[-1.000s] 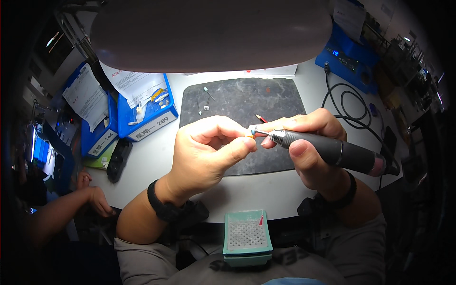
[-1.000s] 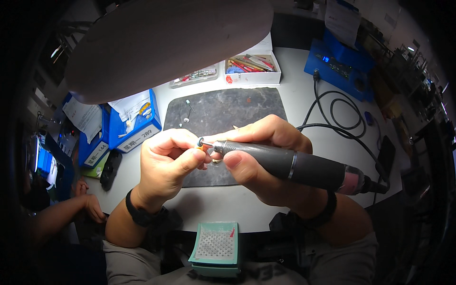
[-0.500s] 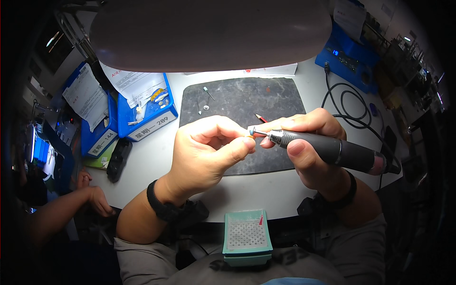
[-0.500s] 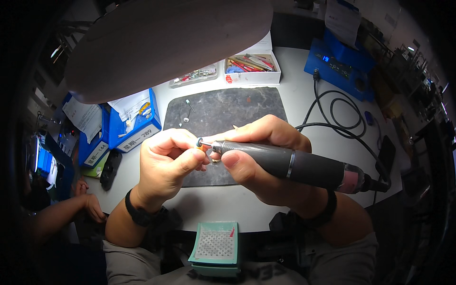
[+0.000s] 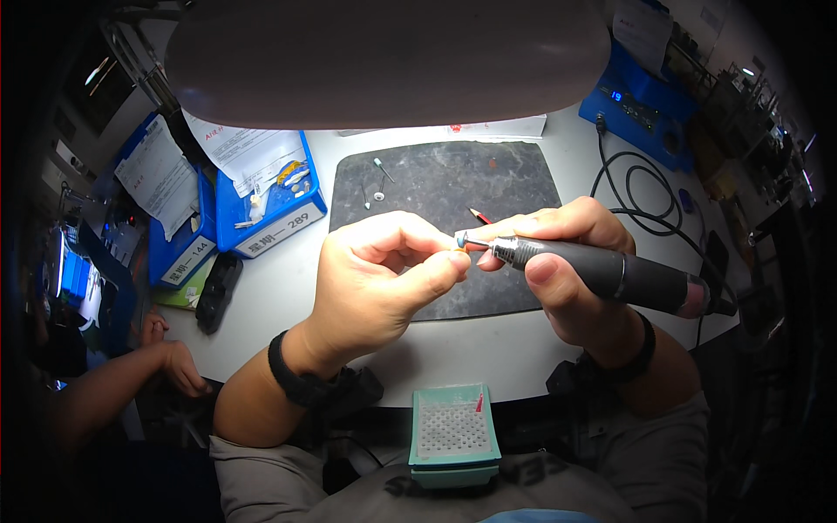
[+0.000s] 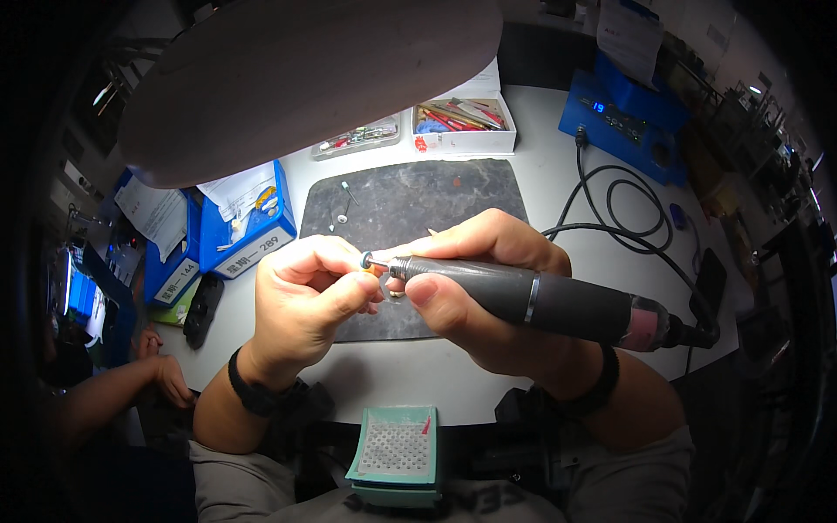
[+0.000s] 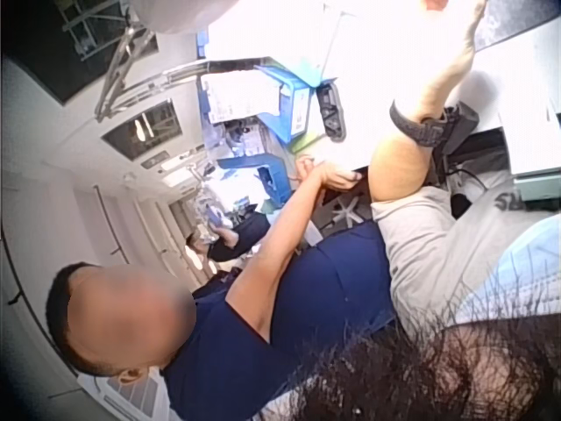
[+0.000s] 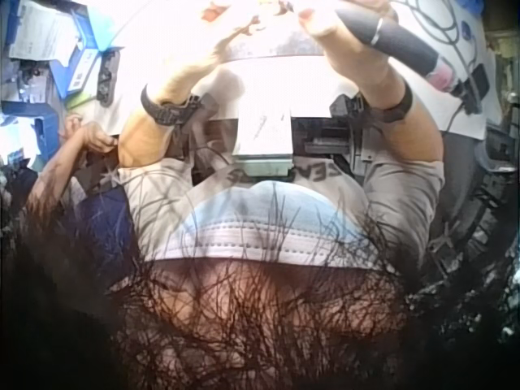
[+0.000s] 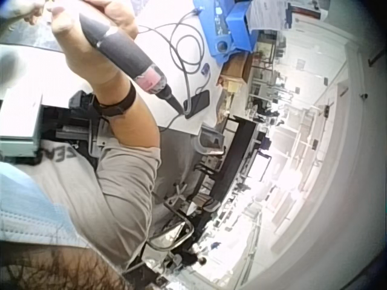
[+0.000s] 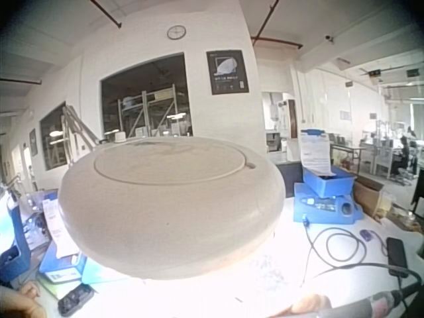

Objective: Inspecting dental prosthetic components and using a rotary tool to polish or shape them at a laboratory workstation.

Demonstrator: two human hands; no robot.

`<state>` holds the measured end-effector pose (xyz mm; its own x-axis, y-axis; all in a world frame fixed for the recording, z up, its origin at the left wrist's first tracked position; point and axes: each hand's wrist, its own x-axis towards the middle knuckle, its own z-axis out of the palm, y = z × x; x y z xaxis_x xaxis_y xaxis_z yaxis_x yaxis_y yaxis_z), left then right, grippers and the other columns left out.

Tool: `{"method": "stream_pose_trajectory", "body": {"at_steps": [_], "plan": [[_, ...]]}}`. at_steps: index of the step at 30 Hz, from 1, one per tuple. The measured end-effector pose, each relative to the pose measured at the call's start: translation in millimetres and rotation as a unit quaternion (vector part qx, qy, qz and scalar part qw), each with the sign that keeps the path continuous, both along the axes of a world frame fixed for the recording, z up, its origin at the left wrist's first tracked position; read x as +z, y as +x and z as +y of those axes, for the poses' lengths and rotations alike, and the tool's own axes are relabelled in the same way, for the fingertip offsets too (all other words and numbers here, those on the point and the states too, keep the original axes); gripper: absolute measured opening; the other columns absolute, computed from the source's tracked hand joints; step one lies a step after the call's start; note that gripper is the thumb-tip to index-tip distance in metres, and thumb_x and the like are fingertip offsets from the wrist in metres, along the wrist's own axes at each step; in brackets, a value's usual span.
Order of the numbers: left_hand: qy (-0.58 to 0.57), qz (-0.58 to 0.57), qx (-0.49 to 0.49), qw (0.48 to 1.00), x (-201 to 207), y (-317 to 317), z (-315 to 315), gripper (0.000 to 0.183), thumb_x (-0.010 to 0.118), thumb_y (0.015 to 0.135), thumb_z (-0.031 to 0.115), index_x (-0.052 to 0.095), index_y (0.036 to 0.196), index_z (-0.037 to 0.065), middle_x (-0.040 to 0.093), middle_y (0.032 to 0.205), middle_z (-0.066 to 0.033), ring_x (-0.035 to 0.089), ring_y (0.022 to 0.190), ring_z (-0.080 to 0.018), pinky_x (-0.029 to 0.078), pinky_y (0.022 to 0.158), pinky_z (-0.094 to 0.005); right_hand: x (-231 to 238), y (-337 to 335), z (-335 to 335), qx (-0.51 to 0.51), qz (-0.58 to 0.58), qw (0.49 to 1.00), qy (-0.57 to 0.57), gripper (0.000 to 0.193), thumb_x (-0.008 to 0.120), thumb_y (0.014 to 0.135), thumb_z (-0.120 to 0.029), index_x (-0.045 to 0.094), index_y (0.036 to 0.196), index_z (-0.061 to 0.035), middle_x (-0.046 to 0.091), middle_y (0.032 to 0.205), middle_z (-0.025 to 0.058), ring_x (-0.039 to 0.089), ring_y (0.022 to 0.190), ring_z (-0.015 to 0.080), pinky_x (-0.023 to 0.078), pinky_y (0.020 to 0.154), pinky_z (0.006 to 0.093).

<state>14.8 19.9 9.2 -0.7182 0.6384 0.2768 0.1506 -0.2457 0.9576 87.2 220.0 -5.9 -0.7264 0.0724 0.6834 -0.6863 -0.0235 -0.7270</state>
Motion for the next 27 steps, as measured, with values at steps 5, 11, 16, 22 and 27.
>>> {"method": "stream_pose_trajectory", "body": {"at_steps": [5, 11, 16, 22, 27], "plan": [[-0.01, 0.004, 0.001, 1.0, -0.7, -1.2, -1.2, 0.005, 0.073, 0.092, 0.003, 0.071, 0.093, -0.001, 0.074, 0.092, -0.0077, 0.067, 0.084, -0.009, 0.055, 0.077, -0.0255, 0.3, -0.9, 1.9, 0.005, 0.001, 1.0, 0.003, 0.021, 0.072, 0.092, -0.012, 0.062, 0.104, 0.0014, 0.074, 0.09, 0.0148, 0.073, 0.081, 0.0136, 0.059, 0.071, 0.0262], [-0.01, 0.012, 0.003, 1.0, 0.6, -0.8, -0.7, 0.005, 0.074, 0.092, 0.003, 0.072, 0.093, -0.001, 0.074, 0.09, -0.0073, 0.067, 0.084, -0.0092, 0.055, 0.078, -0.0262, -0.1, -0.8, 2.3, 0.005, 0.001, 1.0, -0.001, 0.02, 0.071, 0.092, -0.012, 0.062, 0.103, 0.0016, 0.073, 0.089, 0.0142, 0.072, 0.08, 0.0129, 0.059, 0.07, 0.0257], [-0.019, 0.031, 0.011, 0.999, 0.0, -1.7, -1.8, 0.005, 0.074, 0.091, 0.003, 0.072, 0.092, -0.001, 0.074, 0.09, -0.0073, 0.067, 0.083, -0.0094, 0.055, 0.078, -0.0269, -0.2, -1.6, 3.8, 0.011, -0.001, 1.0, 0.002, 0.02, 0.071, 0.092, -0.011, 0.062, 0.103, 0.0016, 0.074, 0.089, 0.0144, 0.072, 0.079, 0.0128, 0.059, 0.071, 0.026], [-0.014, 0.049, 0.027, 0.998, 1.5, 0.2, -0.2, 0.005, 0.075, 0.09, 0.003, 0.073, 0.091, -0.002, 0.074, 0.089, -0.0072, 0.068, 0.083, -0.0099, 0.055, 0.078, -0.0271, -0.7, -2.2, 1.9, 0.003, 0.007, 1.0, 0.003, 0.02, 0.071, 0.092, -0.012, 0.062, 0.103, 0.0017, 0.074, 0.09, 0.0152, 0.072, 0.08, 0.0135, 0.059, 0.072, 0.027], [-0.011, 0.103, 0.032, 0.994, -0.1, -0.7, 0.3, 0.006, 0.073, 0.09, -0.002, 0.068, 0.092, -0.004, 0.07, 0.088, -0.0098, 0.067, 0.077, -0.0121, 0.055, 0.069, -0.0235, 0.4, -2.7, 0.5, 0.026, 0.009, 0.999, -0.022, 0.02, 0.068, 0.095, -0.015, 0.058, 0.104, 0.0008, 0.074, 0.094, 0.0179, 0.073, 0.086, 0.016, 0.06, 0.078, 0.0298]]}}
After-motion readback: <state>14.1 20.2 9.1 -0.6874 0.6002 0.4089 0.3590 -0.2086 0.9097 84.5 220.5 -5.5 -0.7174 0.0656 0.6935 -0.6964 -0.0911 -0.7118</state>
